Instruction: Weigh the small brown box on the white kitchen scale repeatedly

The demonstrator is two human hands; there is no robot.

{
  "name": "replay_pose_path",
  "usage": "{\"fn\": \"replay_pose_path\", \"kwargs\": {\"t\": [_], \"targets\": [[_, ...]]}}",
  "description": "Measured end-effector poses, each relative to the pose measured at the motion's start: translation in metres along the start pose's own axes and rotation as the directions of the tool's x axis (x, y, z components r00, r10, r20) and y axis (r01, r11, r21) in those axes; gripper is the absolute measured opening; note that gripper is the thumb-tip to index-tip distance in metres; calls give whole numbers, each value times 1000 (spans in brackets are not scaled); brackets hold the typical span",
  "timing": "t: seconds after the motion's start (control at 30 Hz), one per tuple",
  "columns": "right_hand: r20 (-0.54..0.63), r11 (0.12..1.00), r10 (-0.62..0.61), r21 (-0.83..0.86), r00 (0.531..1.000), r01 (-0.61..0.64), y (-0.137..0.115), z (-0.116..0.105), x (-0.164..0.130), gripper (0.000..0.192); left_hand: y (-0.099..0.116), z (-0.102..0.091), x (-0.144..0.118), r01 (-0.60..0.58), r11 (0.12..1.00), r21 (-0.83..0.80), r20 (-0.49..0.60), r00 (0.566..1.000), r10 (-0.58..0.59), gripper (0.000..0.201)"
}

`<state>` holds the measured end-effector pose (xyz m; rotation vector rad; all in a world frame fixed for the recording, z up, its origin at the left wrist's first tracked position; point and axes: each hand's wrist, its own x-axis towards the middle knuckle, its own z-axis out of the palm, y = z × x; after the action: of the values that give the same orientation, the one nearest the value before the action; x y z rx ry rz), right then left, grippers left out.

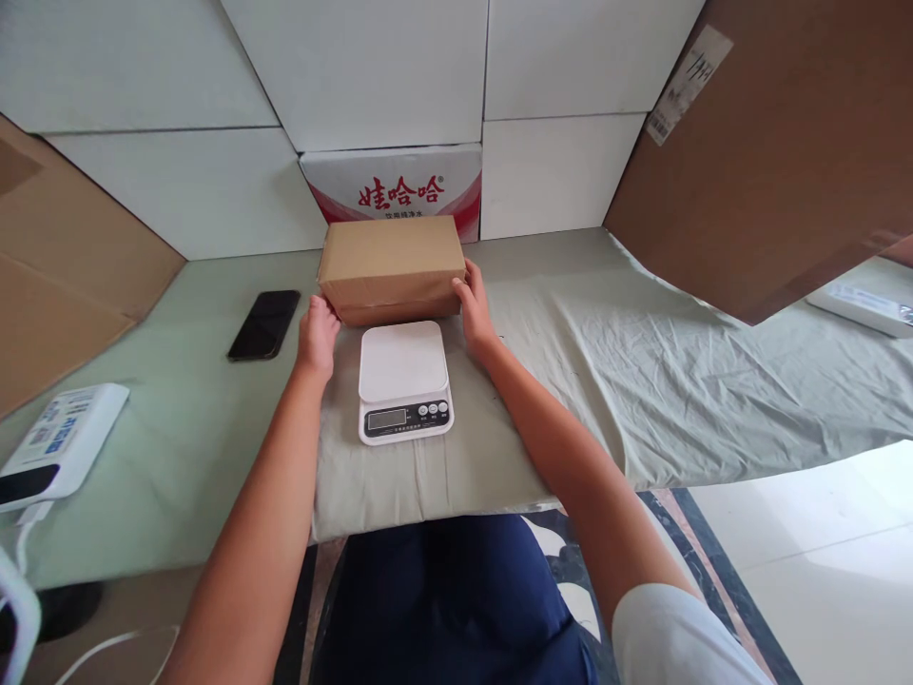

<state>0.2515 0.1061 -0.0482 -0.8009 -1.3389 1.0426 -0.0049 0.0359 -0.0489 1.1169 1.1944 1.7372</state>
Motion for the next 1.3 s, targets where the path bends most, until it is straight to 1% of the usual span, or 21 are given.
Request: {"fn": "replay_pose_path", "kwargs": {"t": [0.1, 0.2, 0.27, 0.37, 0.47, 0.53, 0.6, 0.7, 0.9, 1.0, 1.13, 1.3], "targets": [[46, 993, -105, -39, 993, 107, -19, -6, -11, 71, 26, -2, -16, -138, 990, 25, 83, 987, 136, 80], [77, 973, -213, -73, 974, 218, -39, -14, -40, 70, 48, -3, -45, -226, 973, 50, 127, 968, 218, 76], [84, 967, -231, -96, 969, 238, -50, -20, -66, 68, 55, -4, -69, -232, 970, 64, 140, 965, 222, 77], [94, 960, -231, -141, 968, 242, -59, -25, -99, 70, 57, -6, -105, -193, 978, 73, 131, 974, 183, 81], [102, 952, -236, -174, 966, 251, -60, -25, -114, 74, 54, -6, -133, -155, 986, 56, 99, 984, 149, 84], [99, 951, -232, -184, 968, 247, -58, -23, -117, 73, 52, -7, -145, -134, 990, 52, 82, 988, 129, 85], [101, 953, -223, -185, 970, 238, -55, -22, -119, 72, 51, -7, -150, -113, 992, 62, 68, 992, 109, 86], [108, 953, -211, -198, 972, 229, -54, -22, -123, 71, 51, -9, -151, -103, 992, 68, 59, 993, 99, 86], [91, 949, -179, -247, 980, 197, -60, -22, -133, 72, 51, -12, -151, -84, 995, 61, 47, 996, 81, 85], [92, 947, -165, -262, 982, 184, -61, -21, -134, 70, 51, -13, -151, -75, 995, 63, 40, 997, 73, 85], [98, 955, -157, -238, 983, 176, -61, -20, -133, 65, 52, -14, -151, -55, 995, 81, 24, 998, 53, 88], [83, 954, -148, -250, 985, 164, -63, -19, -134, 66, 54, -13, -151, -58, 994, 89, 17, 998, 56, 87]]}}
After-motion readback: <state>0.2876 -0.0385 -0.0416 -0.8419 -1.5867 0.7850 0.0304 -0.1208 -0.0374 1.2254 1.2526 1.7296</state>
